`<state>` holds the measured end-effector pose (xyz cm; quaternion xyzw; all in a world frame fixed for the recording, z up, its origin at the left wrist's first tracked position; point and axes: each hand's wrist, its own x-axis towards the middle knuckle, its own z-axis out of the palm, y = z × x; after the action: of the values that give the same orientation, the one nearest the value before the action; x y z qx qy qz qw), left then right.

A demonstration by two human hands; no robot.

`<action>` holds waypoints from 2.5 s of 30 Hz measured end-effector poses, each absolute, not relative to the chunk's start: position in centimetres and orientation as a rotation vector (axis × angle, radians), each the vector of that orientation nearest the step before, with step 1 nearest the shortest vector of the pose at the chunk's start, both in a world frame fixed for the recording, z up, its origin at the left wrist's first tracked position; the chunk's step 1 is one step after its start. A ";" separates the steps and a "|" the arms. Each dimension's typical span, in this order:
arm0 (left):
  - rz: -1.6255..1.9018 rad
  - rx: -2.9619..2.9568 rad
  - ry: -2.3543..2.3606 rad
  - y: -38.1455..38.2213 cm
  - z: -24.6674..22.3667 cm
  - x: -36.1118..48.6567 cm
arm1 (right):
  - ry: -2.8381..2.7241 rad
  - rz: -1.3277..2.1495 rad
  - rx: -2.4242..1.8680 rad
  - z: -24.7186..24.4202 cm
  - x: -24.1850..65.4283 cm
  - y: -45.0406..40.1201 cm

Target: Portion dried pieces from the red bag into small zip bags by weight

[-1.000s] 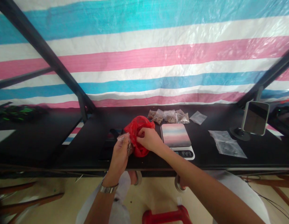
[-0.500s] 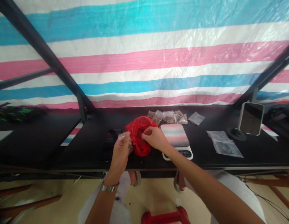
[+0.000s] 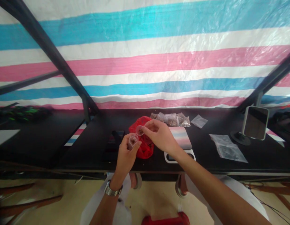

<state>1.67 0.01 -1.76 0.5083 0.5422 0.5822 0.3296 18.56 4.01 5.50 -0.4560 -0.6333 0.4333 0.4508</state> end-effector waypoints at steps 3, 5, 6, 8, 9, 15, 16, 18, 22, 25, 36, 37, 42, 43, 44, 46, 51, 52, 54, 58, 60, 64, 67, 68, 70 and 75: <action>1.519 1.320 1.432 0.1 -1.6 2.0 | -1.775 0.922 -1.071 6.6 17.9 2.9; 1.518 1.299 1.411 0.1 -1.5 2.0 | -1.935 0.757 -1.032 7.0 17.7 2.4; 1.519 1.290 1.396 0.1 -1.4 2.1 | -2.000 0.688 -1.012 7.2 17.6 2.2; 1.518 1.282 1.353 0.1 -1.4 2.0 | -2.091 0.602 -0.992 7.5 17.6 1.9; 1.516 1.286 1.331 0.1 -1.4 1.9 | -2.124 0.582 -0.989 7.6 17.6 1.8; 1.504 1.276 1.310 0.2 -1.8 1.6 | -2.033 0.610 -1.045 7.0 17.3 2.0; 1.505 1.256 1.308 0.2 -2.0 1.5 | -1.951 0.635 -1.076 6.7 17.3 2.3; 1.512 1.241 1.303 0.3 -2.2 1.5 | -1.773 0.690 -1.151 5.9 17.6 3.1; 1.617 1.220 1.238 0.3 -1.8 1.3 | -1.723 0.714 -1.404 4.4 18.2 4.9; 1.688 1.146 1.099 0.3 -1.1 0.9 | -1.962 0.678 -1.520 3.6 18.1 5.3; 1.393 1.247 0.926 -0.5 -1.1 3.5 | -1.856 1.154 -1.059 5.5 19.4 0.8; 1.386 1.301 0.921 -0.5 -1.1 4.0 | -1.854 1.118 -1.089 5.3 20.0 0.8; 1.506 1.536 0.980 -0.1 -1.6 5.8 | -1.552 0.824 -1.439 3.2 25.6 2.3; 1.559 1.601 1.045 -0.1 -1.7 6.0 | -1.485 0.769 -1.523 2.7 27.0 2.8; 1.610 1.673 1.119 0.0 -1.7 6.1 | -1.469 0.724 -1.605 2.2 28.2 3.2; 1.699 1.801 1.246 0.1 -1.5 6.1 | -1.513 0.638 -1.746 1.2 30.0 3.9; 1.827 1.910 1.343 0.1 -1.3 6.0 | -1.457 0.186 -1.767 -0.5 31.6 4.2; 1.851 1.914 1.365 0.1 -1.4 6.1 | -1.410 0.117 -1.754 -0.8 32.0 4.0; 1.903 1.946 1.402 0.2 -1.6 6.2 | -1.316 0.043 -1.759 -1.2 33.0 3.8; 1.968 2.058 1.410 0.2 -1.9 6.6 | -1.178 0.047 -1.819 -1.6 35.6 3.8; 1.966 2.097 1.404 0.2 -2.0 6.7 | -1.162 0.078 -1.829 -1.7 36.3 3.9; 1.972 2.129 1.413 0.2 -2.1 6.5 | -1.191 0.156 -1.784 -1.6 36.2 3.9; 2.048 2.070 1.466 0.3 -2.1 5.9 | -1.211 0.187 -1.764 -1.5 35.9 3.8; 2.082 2.047 1.481 0.3 -2.1 5.6 | -1.218 0.194 -1.759 -1.6 35.8 3.8; 2.144 2.025 1.502 0.3 -2.1 5.2 | -1.232 0.207 -1.752 -1.7 35.7 3.7; 2.134 2.036 1.486 0.2 -2.3 4.6 | -1.242 0.187 -1.763 -2.1 35.0 3.8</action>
<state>4.61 0.25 -2.26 0.6145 0.4484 0.6441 -0.0806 35.05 3.76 -2.05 -0.7191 -0.5065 0.0762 0.4695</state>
